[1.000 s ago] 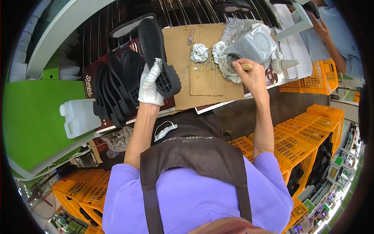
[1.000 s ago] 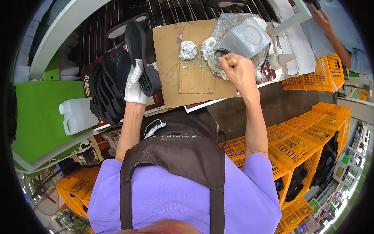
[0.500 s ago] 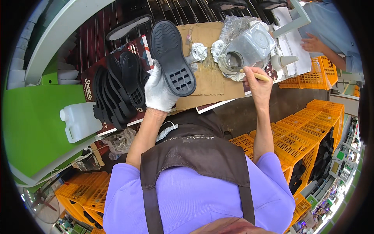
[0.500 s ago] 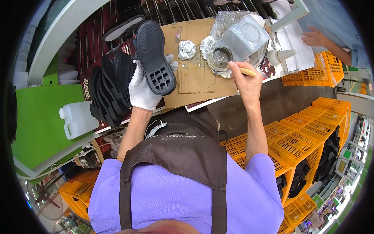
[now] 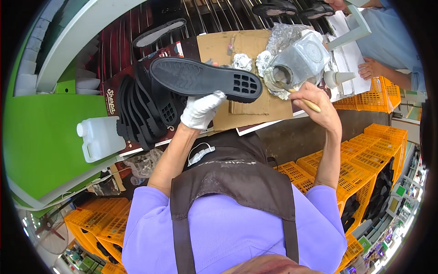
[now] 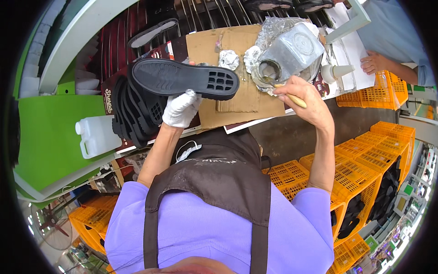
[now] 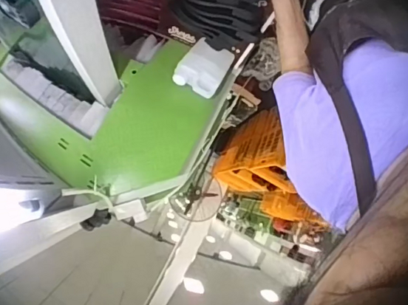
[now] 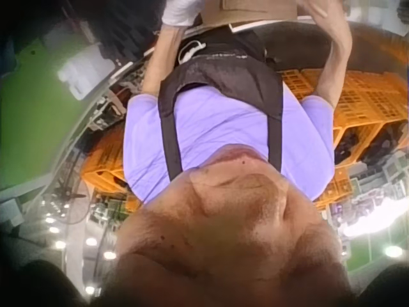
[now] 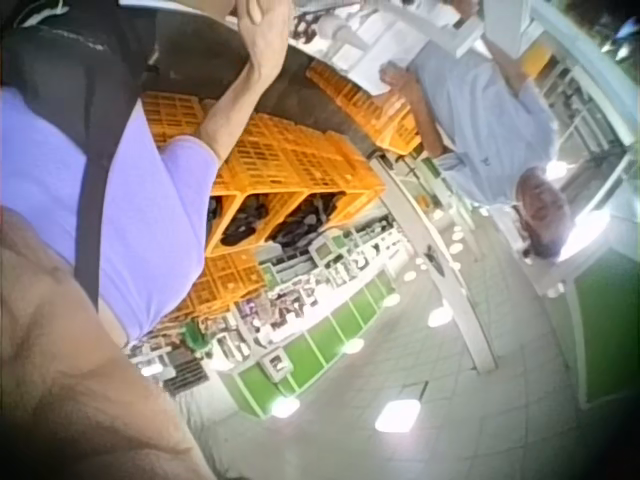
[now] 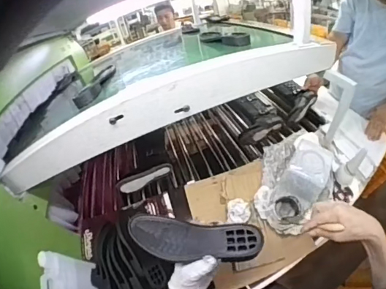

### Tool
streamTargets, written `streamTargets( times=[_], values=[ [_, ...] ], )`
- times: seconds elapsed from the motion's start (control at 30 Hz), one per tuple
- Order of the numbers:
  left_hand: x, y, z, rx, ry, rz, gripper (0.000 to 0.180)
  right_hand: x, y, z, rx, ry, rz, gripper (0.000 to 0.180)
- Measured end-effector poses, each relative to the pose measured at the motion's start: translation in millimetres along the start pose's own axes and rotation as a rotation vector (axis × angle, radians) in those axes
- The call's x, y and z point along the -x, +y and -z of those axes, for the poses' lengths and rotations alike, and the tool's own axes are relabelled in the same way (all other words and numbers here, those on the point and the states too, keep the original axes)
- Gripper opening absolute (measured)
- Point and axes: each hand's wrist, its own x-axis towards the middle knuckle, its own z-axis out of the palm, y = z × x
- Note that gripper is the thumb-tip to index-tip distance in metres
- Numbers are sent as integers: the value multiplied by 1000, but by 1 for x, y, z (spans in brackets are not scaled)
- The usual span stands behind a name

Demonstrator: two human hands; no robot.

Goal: The person applies a viscous substance to the soles of black sandals using a brush. They retrieve sandals from a yellow crate, apply the substance to the sole, and place the treated sandal on a nearby rack. The process is repeated for multiple sandals.

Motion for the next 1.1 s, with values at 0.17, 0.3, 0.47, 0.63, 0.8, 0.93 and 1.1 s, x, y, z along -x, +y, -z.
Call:
streamTargets(
  times=[0.17,0.3,0.47,0.63,0.8,0.93,1.1],
  values=[
    [-8,0,-6,-332,-40,-197,71,9,1,11,-129,80,-27,14],
    [-15,-8,-16,-374,-92,-333,77,22,4,-9,-567,446,-163,16],
    [-9,-11,-4,-800,-111,-219,81,11,-26,-42,-718,808,76,22],
    [-10,-6,-34,-679,-181,-399,78,-8,-67,-67,-512,851,301,48],
    [-8,1,-37,-1016,-201,-472,74,-21,-80,-71,-177,850,462,50],
    [-7,-1,-36,-1030,-201,-448,74,-22,-81,-70,-107,836,458,46],
    [-1,-6,-36,-1258,-184,-638,59,-26,-79,-76,-133,835,466,45]
  ],
)
